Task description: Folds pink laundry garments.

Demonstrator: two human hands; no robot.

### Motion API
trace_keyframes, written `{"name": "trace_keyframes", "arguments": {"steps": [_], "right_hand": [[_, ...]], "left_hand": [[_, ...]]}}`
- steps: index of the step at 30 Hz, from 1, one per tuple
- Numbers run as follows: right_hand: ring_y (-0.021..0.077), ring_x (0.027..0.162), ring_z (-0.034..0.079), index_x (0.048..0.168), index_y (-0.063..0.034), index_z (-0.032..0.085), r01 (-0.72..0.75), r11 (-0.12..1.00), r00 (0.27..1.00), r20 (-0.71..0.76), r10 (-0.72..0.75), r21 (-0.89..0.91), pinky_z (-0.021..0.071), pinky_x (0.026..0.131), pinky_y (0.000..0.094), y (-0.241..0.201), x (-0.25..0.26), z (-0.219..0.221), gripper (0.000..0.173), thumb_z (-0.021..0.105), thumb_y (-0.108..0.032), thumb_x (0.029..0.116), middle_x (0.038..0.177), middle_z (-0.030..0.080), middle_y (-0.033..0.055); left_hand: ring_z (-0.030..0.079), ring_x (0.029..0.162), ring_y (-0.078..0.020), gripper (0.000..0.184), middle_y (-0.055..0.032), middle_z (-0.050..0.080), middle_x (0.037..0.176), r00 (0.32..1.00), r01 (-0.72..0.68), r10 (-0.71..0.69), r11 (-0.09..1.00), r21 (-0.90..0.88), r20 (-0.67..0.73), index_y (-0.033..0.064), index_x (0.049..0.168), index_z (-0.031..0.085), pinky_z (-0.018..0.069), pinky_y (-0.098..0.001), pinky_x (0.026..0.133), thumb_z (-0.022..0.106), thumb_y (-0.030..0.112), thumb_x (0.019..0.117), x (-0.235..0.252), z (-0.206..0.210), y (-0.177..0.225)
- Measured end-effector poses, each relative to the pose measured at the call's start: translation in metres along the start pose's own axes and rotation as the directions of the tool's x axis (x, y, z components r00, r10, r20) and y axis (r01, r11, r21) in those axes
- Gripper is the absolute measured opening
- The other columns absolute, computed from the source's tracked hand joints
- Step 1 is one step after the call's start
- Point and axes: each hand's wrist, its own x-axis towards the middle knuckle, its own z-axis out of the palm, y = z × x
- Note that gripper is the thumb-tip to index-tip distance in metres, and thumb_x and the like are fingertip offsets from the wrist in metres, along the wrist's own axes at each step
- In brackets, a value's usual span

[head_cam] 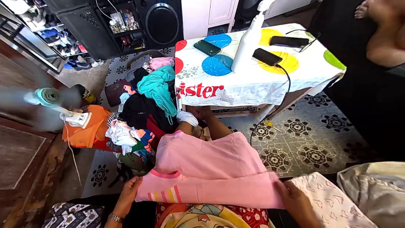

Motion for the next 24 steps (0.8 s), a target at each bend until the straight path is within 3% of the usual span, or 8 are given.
{"name": "trace_keyframes", "arguments": {"steps": [2,4,8,11,13,15,19,24], "right_hand": [[0.0532,0.096,0.067,0.125,0.0105,0.06,0.003,0.996,0.998,0.07,0.004,-0.09,0.0495,0.085,0.0712,0.007,0.001,0.008,0.043,0.066,-0.023,0.0997,0.102,0.068,0.0341],[0.0535,0.104,0.064,0.13,0.0101,0.057,0.17,0.978,0.984,-0.03,-0.175,-0.121,0.0491,0.089,0.07,-0.004,0.002,0.013,0.046,0.068,-0.018,0.0963,0.117,0.063,0.035],[0.0536,0.123,0.056,0.127,0.0043,0.064,0.491,0.85,0.841,-0.152,-0.519,-0.189,0.0435,0.096,0.0728,-0.061,0.022,0.021,0.042,0.056,-0.025,0.0977,0.136,0.058,0.0308],[0.0507,0.137,0.047,0.143,0.0022,0.054,0.426,0.889,0.901,-0.013,-0.434,-0.167,0.0386,0.106,0.0698,-0.087,0.069,0.042,0.05,0.045,-0.028,0.1052,0.15,0.048,0.0302],[0.0501,0.141,0.043,0.153,-0.0003,0.043,0.268,0.952,0.96,0.128,-0.251,-0.148,0.0358,0.112,0.066,-0.095,0.106,0.055,0.053,0.037,-0.031,0.1103,0.154,0.041,0.0324],[0.0505,0.134,0.051,0.15,-0.0018,0.048,0.134,0.981,0.975,0.194,-0.105,-0.143,0.0382,0.109,0.0662,-0.102,0.132,0.057,0.054,0.029,-0.035,0.1125,0.144,0.052,0.0336],[0.0386,0.142,0.046,0.147,0.0025,0.049,-0.157,0.966,0.932,0.356,0.075,0.207,0.0322,0.117,0.0563,-0.094,0.163,0.049,0.053,0.031,-0.035,0.1133,0.148,0.051,0.0284],[0.025,0.109,0.063,0.136,0.0036,0.056,-0.348,0.795,0.92,0.344,0.187,0.497,0.0507,0.096,0.0452,-0.067,0.195,0.059,0.044,0.055,-0.028,0.1056,0.125,0.064,0.0216]], "left_hand": [[0.067,0.088,-0.0256,0.028,-0.0202,0.068,0.101,0.993,0.077,-0.094,0.974,0.214,0.073,-0.0067,0.122,0.061,0.0553,-0.0449,0.082,0.058,0.014,0.1036,0.007,0.004,-0.012],[0.068,0.108,-0.0349,0.043,-0.0255,0.067,0.12,0.998,0.021,-0.038,0.936,0.351,0.043,-0.004,0.14,0.052,0.0536,-0.0524,0.096,0.061,0.016,0.1021,0.012,0.01,-0.005],[0.057,0.13,-0.0375,0.05,-0.0256,0.055,0.143,0.931,-0.331,0.364,0.863,0.382,-0.016,-0.0042,0.144,0.051,0.0505,-0.0518,0.103,0.059,0.02,0.1007,0.016,0.049,0.042],[0.042,0.144,-0.0413,0.05,-0.0264,0.046,0.153,0.872,-0.47,0.485,0.795,0.384,0.062,-0.0036,0.145,0.052,0.0337,-0.0545,0.118,0.053,0.023,0.1026,0.056,0.09,0.058],[0.029,0.151,-0.0398,0.052,-0.0279,0.033,0.16,0.9,-0.435,0.414,0.864,0.251,0.137,-0.005,0.152,0.041,0.0235,-0.0512,0.124,0.043,0.021,0.1064,0.098,0.111,0.049],[0.025,0.154,-0.0296,0.054,-0.0227,0.026,0.165,0.951,-0.273,0.268,0.962,0.012,0.156,-0.0036,0.158,0.029,0.0204,-0.0429,0.126,0.027,0.023,0.1113,0.123,0.12,0.043],[0.046,0.141,-0.0234,0.064,-0.0166,0.045,0.155,0.978,0.2,-0.178,0.951,-0.238,0.108,0.0068,0.155,0.039,0.0382,-0.0453,0.116,0.017,0.048,0.1114,0.13,0.121,0.041],[0.063,0.115,-0.0214,0.053,-0.0164,0.063,0.131,0.962,0.265,-0.269,0.86,-0.436,0.055,0.0021,0.141,0.052,0.0525,-0.0427,0.097,0.033,0.042,0.1114,0.176,0.116,0.016]]}}
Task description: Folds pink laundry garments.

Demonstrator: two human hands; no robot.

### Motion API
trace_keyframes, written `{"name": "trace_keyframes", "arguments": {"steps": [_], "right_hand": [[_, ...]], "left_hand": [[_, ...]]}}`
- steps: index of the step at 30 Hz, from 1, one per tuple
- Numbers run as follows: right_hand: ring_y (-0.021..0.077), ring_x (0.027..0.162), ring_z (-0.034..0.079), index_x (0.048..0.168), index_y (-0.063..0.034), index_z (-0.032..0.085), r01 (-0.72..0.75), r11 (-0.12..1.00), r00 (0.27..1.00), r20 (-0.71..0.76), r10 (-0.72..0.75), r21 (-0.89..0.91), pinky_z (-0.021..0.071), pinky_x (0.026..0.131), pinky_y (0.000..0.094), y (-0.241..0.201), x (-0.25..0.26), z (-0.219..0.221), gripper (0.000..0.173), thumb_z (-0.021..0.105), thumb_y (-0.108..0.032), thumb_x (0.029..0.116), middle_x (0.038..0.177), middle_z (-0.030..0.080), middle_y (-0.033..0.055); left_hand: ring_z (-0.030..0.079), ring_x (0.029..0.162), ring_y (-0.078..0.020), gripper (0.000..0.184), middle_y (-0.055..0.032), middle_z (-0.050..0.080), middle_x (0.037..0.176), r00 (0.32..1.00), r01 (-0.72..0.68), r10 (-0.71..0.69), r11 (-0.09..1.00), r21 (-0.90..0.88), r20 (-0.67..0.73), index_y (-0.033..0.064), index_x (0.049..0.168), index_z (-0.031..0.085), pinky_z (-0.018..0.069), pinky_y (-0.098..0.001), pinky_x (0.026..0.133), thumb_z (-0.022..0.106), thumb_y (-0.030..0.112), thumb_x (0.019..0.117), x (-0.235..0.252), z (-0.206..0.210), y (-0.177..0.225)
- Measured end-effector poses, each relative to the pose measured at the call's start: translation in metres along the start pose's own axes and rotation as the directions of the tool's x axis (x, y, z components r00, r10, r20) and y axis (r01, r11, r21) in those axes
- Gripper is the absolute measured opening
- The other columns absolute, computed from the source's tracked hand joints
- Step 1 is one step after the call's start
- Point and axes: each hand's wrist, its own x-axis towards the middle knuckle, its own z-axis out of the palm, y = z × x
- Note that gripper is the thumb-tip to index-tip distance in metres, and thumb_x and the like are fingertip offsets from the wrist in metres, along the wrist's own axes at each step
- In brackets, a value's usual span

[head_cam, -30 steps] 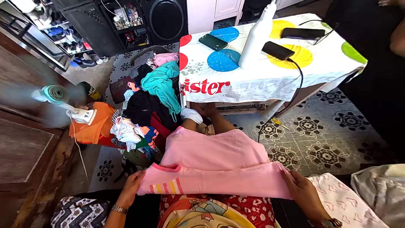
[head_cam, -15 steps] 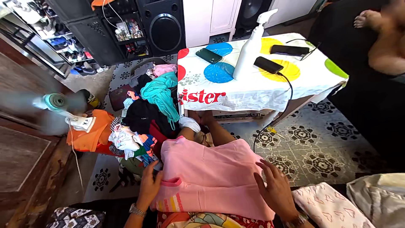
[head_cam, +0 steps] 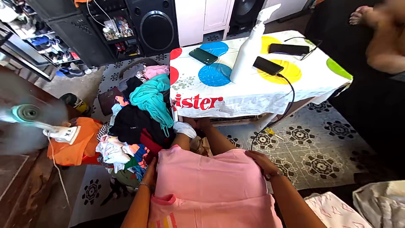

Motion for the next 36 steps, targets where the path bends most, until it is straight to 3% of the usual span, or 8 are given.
{"name": "trace_keyframes", "arguments": {"steps": [3,9,13,19,25,29,34,36], "right_hand": [[0.0111,0.082,0.063,0.13,0.0005,0.058,0.028,0.993,0.998,-0.059,-0.022,0.112,0.0548,0.073,0.0318,-0.009,0.011,-0.002,0.031,0.057,-0.014,0.1021,0.101,0.066,0.0087],[0.013,0.08,0.064,0.114,0.0049,0.062,0.119,0.993,0.986,-0.123,-0.114,0.028,0.056,0.074,0.0327,-0.041,0.004,-0.031,0.02,0.065,-0.004,0.0968,0.097,0.066,0.0108],[0.0051,0.074,0.067,0.095,-0.0041,0.063,0.391,0.914,0.917,-0.134,-0.376,0.107,0.0584,0.071,0.0247,-0.052,-0.042,-0.051,0.012,0.06,0.007,0.0939,0.083,0.069,-0.0023],[0.005,0.1,0.07,0.093,-0.0291,0.077,0.674,0.735,0.706,0.23,-0.669,0.068,0.0585,0.089,0.0258,0.015,-0.138,-0.106,0.005,0.076,-0.029,0.0879,0.104,0.075,-0.0111],[0.0523,0.114,0.063,0.1,0.0096,0.073,0.573,0.544,0.769,0.172,-0.616,-0.613,0.0475,0.095,0.0695,0.075,-0.167,-0.094,0.025,0.06,0.018,0.0801,0.115,0.069,0.0317],[0.0499,0.105,0.065,0.106,0.0083,0.071,0.594,0.522,0.635,-0.042,-0.772,-0.612,0.0509,0.089,0.0652,0.038,-0.161,-0.036,0.022,0.057,-0.004,0.0949,0.109,0.068,0.0314],[0.0502,0.131,0.053,0.137,0.0102,0.055,0.23,0.802,0.916,-0.156,-0.37,-0.552,0.0388,0.111,0.0614,0.033,-0.104,-0.003,0.043,0.043,-0.021,0.1099,0.137,0.055,0.0363],[0.049,0.126,0.056,0.13,0.0109,0.06,0.079,0.888,0.95,-0.235,-0.205,-0.453,0.0385,0.108,0.0636,0.039,-0.087,-0.006,0.05,0.041,-0.032,0.1115,0.13,0.06,0.0364]], "left_hand": [[0.062,0.114,-0.0203,0.045,-0.0162,0.063,0.129,0.996,-0.025,0.022,0.999,0.025,0.088,-0.0011,0.14,0.05,0.0522,-0.0399,0.097,0.042,0.031,0.1104,0.025,-0.015,0.01],[0.065,0.102,-0.0216,0.029,-0.0184,0.068,0.114,0.978,-0.104,0.013,0.894,0.437,0.206,-0.0066,0.122,0.063,0.0539,-0.0413,0.093,0.065,0.01,0.0984,0.026,-0.03,0.054],[0.065,0.079,-0.0085,0.012,-0.0038,0.068,0.093,0.9,-0.419,0.372,0.883,0.213,0.229,-0.0003,0.105,0.064,0.0563,-0.0266,0.069,0.056,-0.003,0.0953,0.0,-0.051,0.081],[0.062,0.115,-0.0056,0.006,0.0108,0.069,0.119,0.647,-0.717,0.601,0.689,0.106,0.469,0.0313,0.083,0.075,0.0525,-0.0267,0.097,0.075,0.035,0.0874,-0.107,-0.122,0.071],[0.051,0.127,-0.0493,0.026,-0.0258,0.063,0.13,0.834,-0.494,0.432,0.308,0.813,0.343,0.0051,0.097,0.078,0.0389,-0.0642,0.108,0.061,-0.011,0.0853,-0.142,-0.135,0.025],[0.062,0.117,-0.0396,0.02,-0.0243,0.068,0.119,0.768,-0.499,0.615,0.4,0.768,0.179,-0.0036,0.111,0.072,0.0491,-0.0554,0.101,0.061,0.006,0.0978,-0.137,-0.094,0.044],[0.061,0.122,-0.0436,0.048,-0.0302,0.064,0.125,0.955,-0.158,0.296,0.569,0.807,-0.022,-0.0074,0.13,0.062,0.0438,-0.0595,0.107,0.05,0.033,0.1077,-0.076,-0.058,0.023],[0.06,0.12,-0.0433,0.055,-0.0317,0.064,0.123,0.974,-0.077,0.21,0.668,0.74,-0.089,-0.0094,0.122,0.065,0.0426,-0.0589,0.106,0.048,0.041,0.108,-0.056,-0.053,0.008]]}}
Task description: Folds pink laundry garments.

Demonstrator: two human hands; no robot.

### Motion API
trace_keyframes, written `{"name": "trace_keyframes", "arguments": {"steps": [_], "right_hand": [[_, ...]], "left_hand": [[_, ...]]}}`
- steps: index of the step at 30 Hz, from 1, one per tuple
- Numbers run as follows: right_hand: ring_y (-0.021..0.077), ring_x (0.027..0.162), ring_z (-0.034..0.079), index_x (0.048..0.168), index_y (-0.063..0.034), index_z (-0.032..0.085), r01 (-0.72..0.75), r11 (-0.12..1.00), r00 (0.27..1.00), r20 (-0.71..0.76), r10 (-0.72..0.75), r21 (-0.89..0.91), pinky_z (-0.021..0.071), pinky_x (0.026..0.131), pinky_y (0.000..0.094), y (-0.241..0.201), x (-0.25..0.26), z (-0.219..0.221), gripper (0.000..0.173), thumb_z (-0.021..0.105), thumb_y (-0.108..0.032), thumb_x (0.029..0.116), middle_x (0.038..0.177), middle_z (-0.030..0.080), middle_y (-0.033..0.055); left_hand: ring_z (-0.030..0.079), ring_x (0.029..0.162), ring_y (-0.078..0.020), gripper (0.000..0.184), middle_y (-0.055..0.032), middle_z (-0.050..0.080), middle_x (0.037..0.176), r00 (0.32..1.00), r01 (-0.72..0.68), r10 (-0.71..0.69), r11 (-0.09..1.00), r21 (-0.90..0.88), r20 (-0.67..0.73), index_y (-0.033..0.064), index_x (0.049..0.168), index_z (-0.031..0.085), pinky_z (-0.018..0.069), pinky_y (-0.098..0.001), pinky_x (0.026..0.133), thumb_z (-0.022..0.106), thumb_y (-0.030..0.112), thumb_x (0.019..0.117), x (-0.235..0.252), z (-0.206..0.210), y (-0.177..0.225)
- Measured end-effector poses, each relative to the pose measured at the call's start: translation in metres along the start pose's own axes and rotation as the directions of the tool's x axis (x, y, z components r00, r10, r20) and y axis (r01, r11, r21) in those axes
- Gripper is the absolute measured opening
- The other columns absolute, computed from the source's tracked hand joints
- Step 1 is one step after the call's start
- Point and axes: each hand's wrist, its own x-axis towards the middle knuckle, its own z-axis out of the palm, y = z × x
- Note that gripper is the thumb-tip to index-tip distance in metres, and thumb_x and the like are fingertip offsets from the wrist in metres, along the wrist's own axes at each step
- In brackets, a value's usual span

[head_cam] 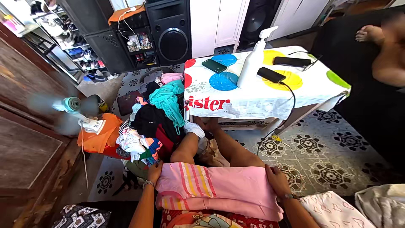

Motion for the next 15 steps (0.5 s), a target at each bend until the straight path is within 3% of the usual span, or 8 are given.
{"name": "trace_keyframes", "arguments": {"steps": [2,4,7,10,13,15], "right_hand": [[0.0496,0.113,0.061,0.116,0.0136,0.065,-0.021,1.0,1.0,-0.015,0.022,0.007,0.0416,0.099,0.0656,0.005,0.004,-0.002,0.051,0.042,-0.032,0.1111,0.115,0.064,0.0372],[0.0506,0.107,0.062,0.109,0.0146,0.063,0.039,0.997,0.997,-0.058,-0.043,-0.069,0.0431,0.094,0.0655,0.002,0.0,-0.006,0.049,0.039,-0.029,0.112,0.107,0.064,0.0372],[0.0553,0.117,0.06,0.12,0.0139,0.06,0.012,0.971,0.99,-0.13,-0.045,-0.239,0.0433,0.098,0.0688,-0.01,-0.007,-0.012,0.051,0.032,-0.029,0.1132,0.117,0.063,0.0397],[0.0558,0.116,0.062,0.126,0.0096,0.059,-0.043,0.931,0.985,-0.172,-0.022,-0.362,0.046,0.094,0.0707,-0.001,0.001,-0.008,0.054,0.029,-0.034,0.1131,0.118,0.064,0.0382],[0.0538,0.117,0.062,0.126,0.0091,0.059,-0.046,0.923,0.985,-0.174,-0.023,-0.381,0.0465,0.094,0.0688,-0.009,0.0,-0.008,0.055,0.028,-0.034,0.1134,0.12,0.064,0.0366],[0.0551,0.115,0.062,0.123,0.0118,0.059,-0.013,0.946,0.973,-0.221,-0.063,-0.324,0.0458,0.093,0.0696,-0.017,-0.003,-0.016,0.053,0.029,-0.031,0.1134,0.116,0.064,0.0379]], "left_hand": [[0.063,0.106,-0.0396,0.052,-0.0302,0.066,0.11,1.0,0.007,-0.011,0.991,-0.131,-0.029,-0.0103,0.109,0.069,0.0465,-0.0566,0.098,0.053,0.04,0.1066,0.002,0.006,-0.001],[0.062,0.09,-0.0319,0.045,-0.0237,0.066,0.094,0.998,-0.036,0.024,0.977,-0.211,-0.059,-0.0078,0.096,0.069,0.0488,-0.052,0.086,0.058,0.035,0.1049,0.005,0.003,0.001],[0.062,0.092,-0.0335,0.04,-0.0258,0.066,0.097,0.988,-0.038,0.005,0.976,-0.214,-0.152,-0.0096,0.1,0.069,0.0482,-0.0535,0.089,0.057,0.028,0.1056,0.009,-0.011,-0.006],[0.064,0.099,-0.0413,0.045,-0.0313,0.067,0.1,0.987,0.004,-0.007,1.0,-0.019,-0.158,-0.0122,0.101,0.069,0.0469,-0.0582,0.094,0.052,0.029,0.1078,0.015,-0.017,-0.023],[0.065,0.098,-0.0424,0.049,-0.0305,0.067,0.098,0.989,0.012,0.004,0.995,0.103,-0.151,-0.0114,0.097,0.068,0.0464,-0.0601,0.093,0.049,0.032,0.1087,0.012,-0.012,-0.026],[0.064,0.092,-0.0412,0.05,-0.0297,0.066,0.091,0.976,-0.025,0.034,0.999,0.046,-0.215,-0.0129,0.095,0.068,0.0473,-0.0595,0.089,0.05,0.032,0.1085,0.009,-0.016,-0.021]]}}
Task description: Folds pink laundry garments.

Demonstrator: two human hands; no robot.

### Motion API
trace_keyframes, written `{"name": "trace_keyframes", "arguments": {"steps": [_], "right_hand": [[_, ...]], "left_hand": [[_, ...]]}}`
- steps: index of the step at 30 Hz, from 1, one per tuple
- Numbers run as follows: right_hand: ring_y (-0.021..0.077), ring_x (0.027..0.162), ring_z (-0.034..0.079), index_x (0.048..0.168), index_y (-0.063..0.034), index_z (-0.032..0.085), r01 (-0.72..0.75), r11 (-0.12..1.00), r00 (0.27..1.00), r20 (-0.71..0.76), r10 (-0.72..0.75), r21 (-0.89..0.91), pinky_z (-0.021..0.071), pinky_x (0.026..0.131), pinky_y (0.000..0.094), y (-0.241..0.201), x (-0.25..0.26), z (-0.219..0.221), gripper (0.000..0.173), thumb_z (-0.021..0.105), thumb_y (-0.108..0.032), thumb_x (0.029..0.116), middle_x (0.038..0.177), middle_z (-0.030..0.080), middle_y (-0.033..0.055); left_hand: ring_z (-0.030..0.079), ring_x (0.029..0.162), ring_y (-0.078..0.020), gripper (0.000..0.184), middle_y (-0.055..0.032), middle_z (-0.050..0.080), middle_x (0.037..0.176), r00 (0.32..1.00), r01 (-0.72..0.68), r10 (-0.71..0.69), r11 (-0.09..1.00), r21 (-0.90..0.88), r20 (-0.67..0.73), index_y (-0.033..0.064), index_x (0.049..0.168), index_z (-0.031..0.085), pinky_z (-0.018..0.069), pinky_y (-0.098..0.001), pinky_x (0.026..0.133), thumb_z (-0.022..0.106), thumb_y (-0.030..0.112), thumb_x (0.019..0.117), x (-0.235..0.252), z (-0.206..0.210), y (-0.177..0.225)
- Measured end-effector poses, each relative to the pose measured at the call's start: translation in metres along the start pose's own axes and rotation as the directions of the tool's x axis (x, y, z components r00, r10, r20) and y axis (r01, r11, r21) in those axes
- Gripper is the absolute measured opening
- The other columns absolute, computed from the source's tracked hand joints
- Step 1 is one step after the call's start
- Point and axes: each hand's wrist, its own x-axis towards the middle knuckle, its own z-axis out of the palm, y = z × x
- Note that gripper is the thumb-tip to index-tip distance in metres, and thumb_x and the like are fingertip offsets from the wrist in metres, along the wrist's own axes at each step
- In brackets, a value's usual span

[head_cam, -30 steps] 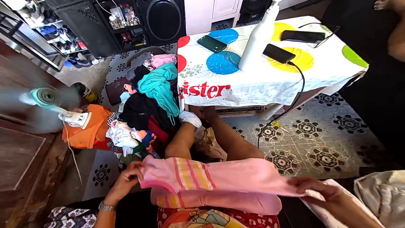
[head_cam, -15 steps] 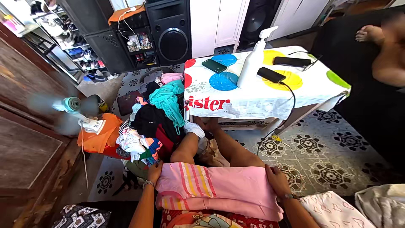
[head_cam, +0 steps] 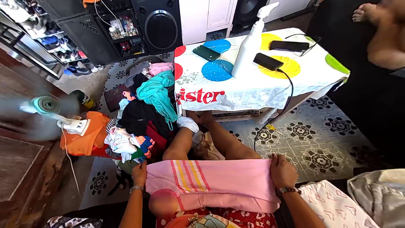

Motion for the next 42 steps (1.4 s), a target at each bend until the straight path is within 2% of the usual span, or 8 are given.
{"name": "trace_keyframes", "arguments": {"steps": [5,10,20,25,29,32,37,42], "right_hand": [[0.0562,0.108,0.064,0.117,0.0119,0.06,0.077,0.997,0.99,-0.119,-0.074,0.02,0.0471,0.087,0.0706,-0.012,0.011,-0.023,0.05,0.032,-0.03,0.1124,0.109,0.065,0.0377],[0.0528,0.124,0.056,0.134,0.0124,0.052,0.125,0.981,0.989,0.06,-0.135,0.148,0.0452,0.102,0.0658,0.0,0.008,-0.001,0.049,0.044,-0.029,0.1092,0.134,0.053,0.039],[0.0392,0.101,0.066,0.116,0.0122,0.064,-0.143,0.894,0.927,0.374,-0.03,0.425,0.0485,0.092,0.059,0.035,-0.037,0.019,0.062,0.031,-0.04,0.1128,0.105,0.067,0.0316],[0.0058,0.077,0.071,0.124,-0.0077,0.054,-0.359,0.395,0.902,0.423,-0.085,0.845,0.062,0.068,0.0279,0.023,-0.057,-0.03,0.026,0.036,-0.021,0.1109,0.089,0.071,-0.0014],[0.0037,0.079,0.072,0.129,-0.0101,0.052,-0.223,0.197,0.928,0.27,-0.255,0.955,0.0627,0.069,0.0248,-0.054,-0.083,-0.059,0.025,0.037,-0.015,0.1088,0.093,0.072,-0.0048],[0.0091,0.091,0.07,0.144,0.0009,0.049,0.035,0.334,0.815,0.167,-0.555,0.942,0.0617,0.082,0.0307,-0.128,-0.117,-0.057,0.044,0.054,-0.013,0.1027,0.11,0.071,0.0075],[0.0295,0.109,0.067,0.159,0.0061,0.02,0.296,0.43,0.241,0.369,-0.898,0.853,0.0572,0.093,0.0417,-0.226,-0.179,0.027,0.069,0.054,-0.018,0.1047,0.132,0.059,0.026],[0.0336,0.117,0.065,0.126,-0.0006,0.069,0.696,0.188,0.318,-0.062,-0.946,0.693,0.052,0.101,0.0486,-0.201,-0.198,0.075,0.032,0.053,-0.016,0.1025,0.125,0.067,0.0201]], "left_hand": [[0.063,0.082,-0.04,0.05,-0.0272,0.064,0.083,0.978,-0.115,0.106,0.993,-0.036,-0.177,-0.012,0.091,0.067,0.0484,-0.0598,0.082,0.051,0.033,0.1077,0.01,-0.027,0.034],[0.047,0.136,-0.0489,0.049,-0.0318,0.051,0.144,0.919,-0.379,0.388,0.917,0.123,-0.069,-0.0053,0.139,0.056,0.0375,-0.0635,0.111,0.059,0.026,0.102,-0.034,-0.03,0.091],[0.017,0.157,-0.0365,0.079,-0.0227,0.022,0.167,0.556,-0.786,0.606,0.606,0.123,0.568,0.0019,0.161,0.027,0.0109,-0.0595,0.125,0.045,0.054,0.1033,-0.191,0.124,0.152],[0.026,0.153,-0.0407,0.062,-0.0346,0.024,0.162,0.685,-0.346,0.623,0.734,-0.584,0.378,-0.0146,0.156,0.02,0.0231,-0.0472,0.125,0.041,0.018,0.1077,-0.178,0.125,0.144],[0.047,0.139,-0.0294,0.063,-0.021,0.038,0.159,0.765,0.263,0.417,0.493,-0.829,0.491,-0.0005,0.159,0.02,0.0447,-0.0476,0.109,0.022,0.039,0.1104,-0.167,0.074,0.15],[0.059,0.13,-0.034,0.078,-0.0165,0.055,0.147,0.712,0.292,0.533,0.365,-0.884,0.456,0.0046,0.157,0.028,0.0552,-0.0551,0.096,0.008,0.059,0.1048,-0.143,0.009,0.125],[0.073,0.093,-0.0177,0.063,-0.0071,0.075,0.104,0.838,0.328,0.289,0.409,-0.851,0.463,0.0072,0.131,0.056,0.0616,-0.0366,0.079,0.012,0.047,0.11,-0.116,-0.057,0.074],[0.072,0.085,-0.0169,0.026,-0.0103,0.072,0.097,0.877,0.187,0.208,0.682,-0.707,0.433,-0.0023,0.127,0.053,0.0617,-0.0362,0.079,0.053,0.007,0.1031,-0.107,-0.055,0.061]]}}
